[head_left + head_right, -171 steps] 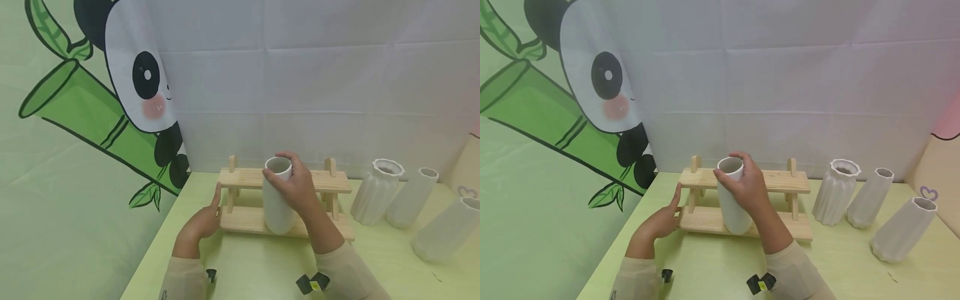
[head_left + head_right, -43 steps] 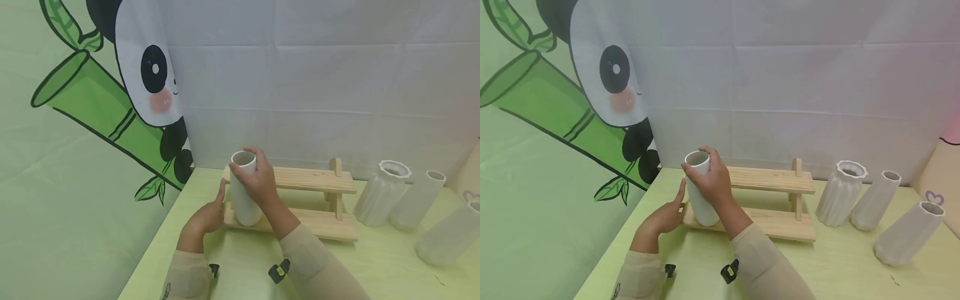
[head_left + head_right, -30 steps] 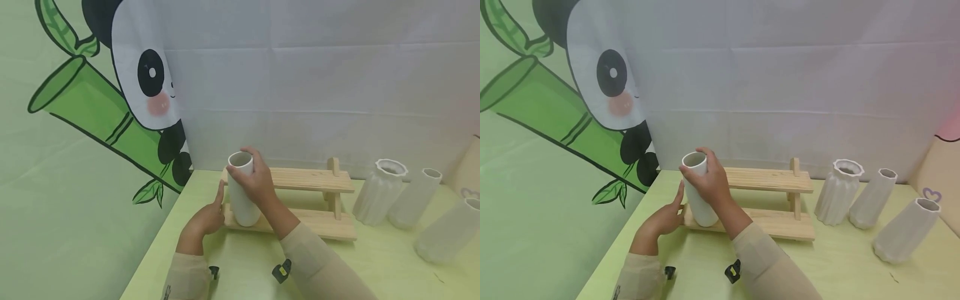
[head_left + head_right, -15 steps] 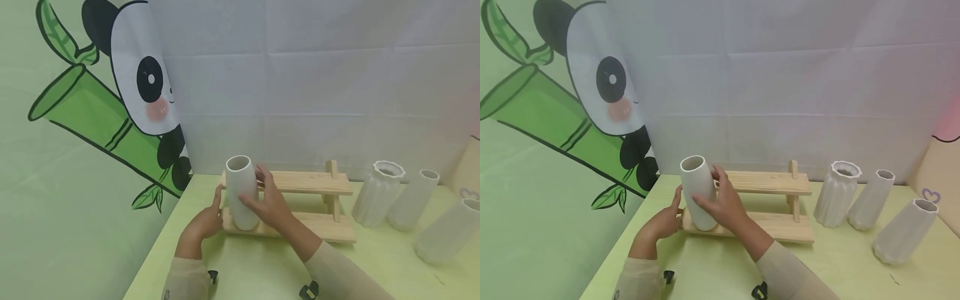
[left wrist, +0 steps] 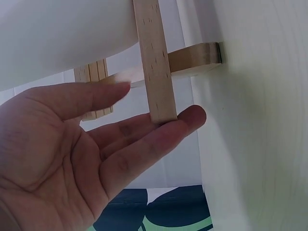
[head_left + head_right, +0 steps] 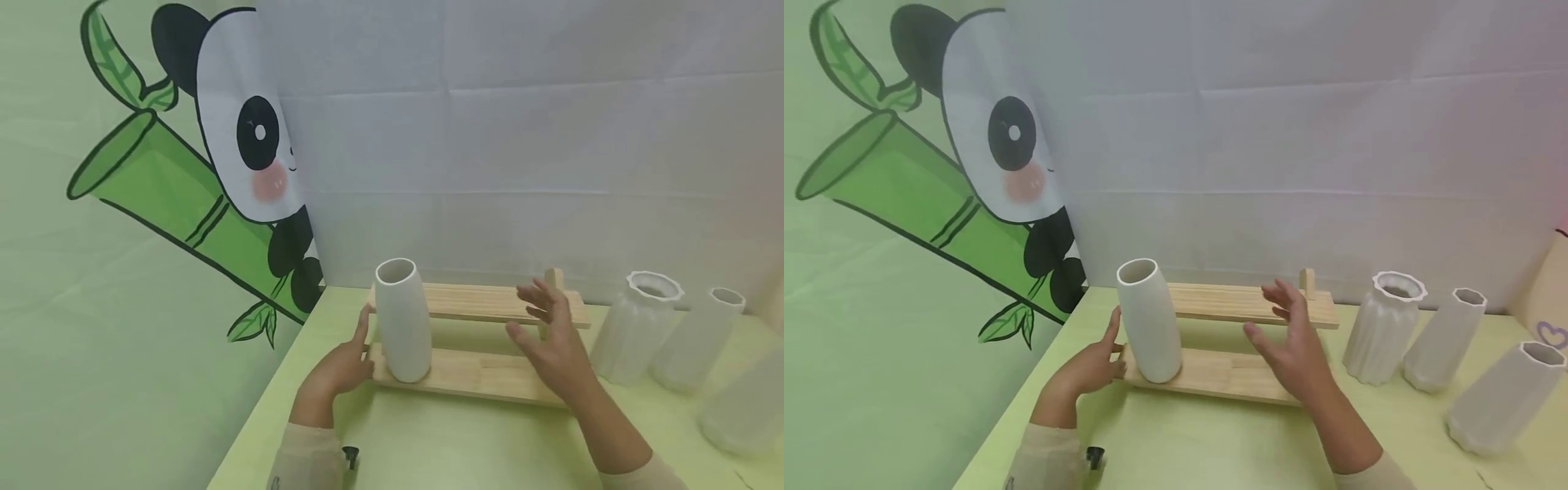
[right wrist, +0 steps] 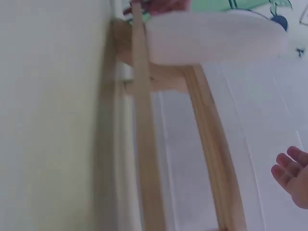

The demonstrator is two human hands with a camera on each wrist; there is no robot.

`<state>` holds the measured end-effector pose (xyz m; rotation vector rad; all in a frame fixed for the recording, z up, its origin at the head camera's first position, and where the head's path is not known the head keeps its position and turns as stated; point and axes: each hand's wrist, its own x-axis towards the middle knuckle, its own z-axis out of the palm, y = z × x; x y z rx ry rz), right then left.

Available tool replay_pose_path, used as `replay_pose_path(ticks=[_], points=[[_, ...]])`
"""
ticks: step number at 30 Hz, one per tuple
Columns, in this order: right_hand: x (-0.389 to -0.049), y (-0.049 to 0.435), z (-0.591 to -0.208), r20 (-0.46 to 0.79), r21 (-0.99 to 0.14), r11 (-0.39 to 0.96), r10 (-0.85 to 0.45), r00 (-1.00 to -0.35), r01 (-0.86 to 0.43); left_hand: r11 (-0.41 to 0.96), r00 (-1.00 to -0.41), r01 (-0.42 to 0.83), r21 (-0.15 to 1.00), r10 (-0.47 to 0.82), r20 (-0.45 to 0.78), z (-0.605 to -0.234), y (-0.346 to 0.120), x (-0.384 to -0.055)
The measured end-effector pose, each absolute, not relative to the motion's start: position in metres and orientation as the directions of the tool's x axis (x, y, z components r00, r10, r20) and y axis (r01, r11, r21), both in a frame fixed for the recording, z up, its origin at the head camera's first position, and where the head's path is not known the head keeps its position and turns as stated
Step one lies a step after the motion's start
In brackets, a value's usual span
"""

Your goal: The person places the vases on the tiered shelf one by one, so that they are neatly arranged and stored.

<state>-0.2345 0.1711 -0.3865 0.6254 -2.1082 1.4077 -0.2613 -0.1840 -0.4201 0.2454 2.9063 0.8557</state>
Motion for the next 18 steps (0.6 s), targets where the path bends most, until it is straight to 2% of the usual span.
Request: replay_pose_path(ticks=[4, 8, 11, 15, 18], points=[[-0.233, 0.204, -0.377, 0.690, -0.658, 0.415, -0.003, -0.724, -0.628, 0.804, -0.981, 0.097, 0.586, 0.177, -0.082, -0.423, -0.185, -0.263], [-0.233, 0.232, -0.366, 0.704, -0.677, 0.424, 0.136, -0.697, -0.601, 0.775, -0.980, 0.085, 0.626, 0.180, -0.089, -0.425, -0.190, -0.267], [-0.232, 0.251, -0.365, 0.728, -0.672, 0.433, 0.234, -0.645, -0.601, 0.754, -0.977, 0.068, 0.653, 0.181, -0.108, -0.428, -0.194, -0.269], [-0.234, 0.269, -0.367, 0.749, -0.658, 0.457, 0.323, -0.578, -0.598, 0.770, -0.970, 0.044, 0.637, 0.185, -0.156, -0.434, -0.199, -0.271], [-0.235, 0.278, -0.368, 0.717, -0.695, 0.460, 0.381, -0.584, -0.553, 0.801, -0.964, 0.052, 0.597, 0.195, -0.179, -0.437, -0.199, -0.271]])
